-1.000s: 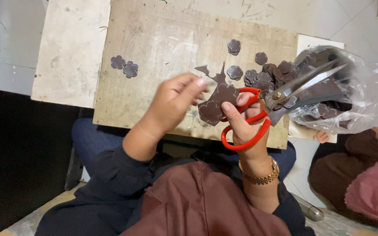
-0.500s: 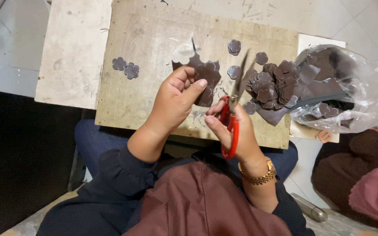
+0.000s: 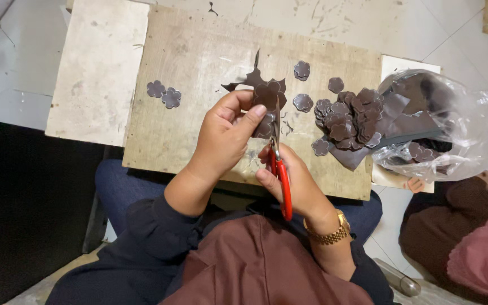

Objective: The person uses red-handled scissors to cut flower-shaped pieces from a sheet of brown material. They hold the material with the left hand and cut with the right, placing finished pieces on the table.

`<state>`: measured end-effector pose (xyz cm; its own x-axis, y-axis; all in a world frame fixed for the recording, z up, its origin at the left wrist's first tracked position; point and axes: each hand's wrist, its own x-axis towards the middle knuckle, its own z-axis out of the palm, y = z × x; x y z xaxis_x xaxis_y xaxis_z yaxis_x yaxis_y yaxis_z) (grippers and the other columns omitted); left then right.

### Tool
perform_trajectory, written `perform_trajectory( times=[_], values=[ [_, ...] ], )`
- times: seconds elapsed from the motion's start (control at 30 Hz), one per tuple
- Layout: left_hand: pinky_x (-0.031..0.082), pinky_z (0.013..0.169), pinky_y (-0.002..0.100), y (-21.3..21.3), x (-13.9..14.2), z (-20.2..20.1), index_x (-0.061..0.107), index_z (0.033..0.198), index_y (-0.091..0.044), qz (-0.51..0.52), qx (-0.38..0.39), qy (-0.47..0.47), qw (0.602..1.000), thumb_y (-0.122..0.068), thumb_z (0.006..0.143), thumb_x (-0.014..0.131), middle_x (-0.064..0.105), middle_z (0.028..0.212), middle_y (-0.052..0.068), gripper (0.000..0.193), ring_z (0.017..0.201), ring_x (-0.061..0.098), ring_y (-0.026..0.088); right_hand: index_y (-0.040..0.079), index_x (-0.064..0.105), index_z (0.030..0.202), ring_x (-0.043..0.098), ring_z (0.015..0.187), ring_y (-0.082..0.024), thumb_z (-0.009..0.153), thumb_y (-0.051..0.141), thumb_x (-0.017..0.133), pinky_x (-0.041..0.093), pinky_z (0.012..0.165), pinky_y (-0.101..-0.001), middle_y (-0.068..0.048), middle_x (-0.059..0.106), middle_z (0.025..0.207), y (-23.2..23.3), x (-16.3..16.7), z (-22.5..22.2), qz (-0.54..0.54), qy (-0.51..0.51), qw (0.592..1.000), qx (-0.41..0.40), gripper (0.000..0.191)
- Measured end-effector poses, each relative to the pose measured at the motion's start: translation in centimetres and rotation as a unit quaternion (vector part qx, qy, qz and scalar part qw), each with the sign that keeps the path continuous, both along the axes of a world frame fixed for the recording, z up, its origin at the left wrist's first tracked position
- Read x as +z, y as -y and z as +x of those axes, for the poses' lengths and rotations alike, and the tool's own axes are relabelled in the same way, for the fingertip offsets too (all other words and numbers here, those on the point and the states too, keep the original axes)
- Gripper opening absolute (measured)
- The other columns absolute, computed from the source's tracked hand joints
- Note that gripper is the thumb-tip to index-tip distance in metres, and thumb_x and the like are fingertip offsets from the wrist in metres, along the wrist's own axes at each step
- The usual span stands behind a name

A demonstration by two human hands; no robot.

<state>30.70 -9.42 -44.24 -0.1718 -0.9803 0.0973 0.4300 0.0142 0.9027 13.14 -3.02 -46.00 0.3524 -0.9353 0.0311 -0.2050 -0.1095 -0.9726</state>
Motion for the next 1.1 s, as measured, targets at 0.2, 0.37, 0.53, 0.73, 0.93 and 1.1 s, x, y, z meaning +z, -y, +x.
perform_trajectory(
  times=[0.2,0.37,0.53,0.73,0.93,1.1],
  values=[
    [0.058,0.092,0.027,0.1,1.4,0.0,0.059,0.128,0.004,-0.025,-0.026,0.04,0.999,0.001,0.101,0.066,0.071,0.116,0.009,0.028,0.104,0.067,0.011,0.002,0.055,0.123,0.053,0.096,-0.012,0.097,0.056,0.063,0.049,0.087,-0.028,-0.004,0.057,0.107,0.3,1.2,-1.1,0.038,0.056,0.997,0.04,0.061],
    [0.061,0.089,0.027,-0.1,1.7,0.0,0.059,0.125,0.004,-0.015,-0.02,0.064,0.998,0.0,0.099,0.066,0.073,0.11,0.009,0.027,0.1,0.07,0.011,0.003,0.055,0.122,0.049,0.083,-0.01,0.092,0.064,0.063,0.045,0.074,-0.0258,-0.001,0.054,0.093,0.5,1.2,-1.4,0.069,0.044,0.995,0.049,0.069],
    [0.059,0.088,0.026,0.0,1.6,0.3,0.059,0.126,0.004,-0.022,-0.007,0.087,0.996,0.0,0.099,0.068,0.072,0.108,0.009,0.029,0.098,0.069,0.011,0.004,0.055,0.122,0.05,0.088,-0.01,0.094,0.066,0.061,0.046,0.079,-0.0254,-0.001,0.054,0.095,0.5,1.1,-1.6,0.04,0.036,0.997,0.063,0.069],
    [0.06,0.088,0.025,-0.1,1.4,0.5,0.059,0.124,0.004,-0.035,-0.008,0.083,0.996,-0.001,0.099,0.067,0.073,0.109,0.009,0.027,0.099,0.07,0.01,0.004,0.055,0.12,0.048,0.092,-0.01,0.099,0.07,0.056,0.045,0.084,-0.0252,-0.001,0.053,0.099,0.7,1.0,-1.5,0.006,0.036,0.997,0.067,0.069],
    [0.06,0.086,0.026,-0.1,1.4,0.3,0.059,0.12,0.004,-0.027,0.013,0.098,0.995,0.0,0.097,0.069,0.073,0.107,0.009,0.026,0.097,0.07,0.01,0.004,0.055,0.115,0.041,0.079,-0.009,0.094,0.073,0.057,0.039,0.069,-0.0234,0.001,0.047,0.088,0.6,0.5,-1.4,0.066,0.085,0.992,0.069,0.072],
    [0.061,0.086,0.026,0.0,1.2,0.3,0.061,0.119,0.004,-0.014,0.0,0.084,0.996,0.001,0.097,0.069,0.073,0.105,0.008,0.023,0.096,0.07,0.01,0.003,0.052,0.115,0.041,0.078,-0.008,0.095,0.073,0.055,0.039,0.069,-0.0224,0.001,0.047,0.089,0.6,-0.1,-1.5,0.073,0.099,0.99,0.067,0.073]
  ],
)
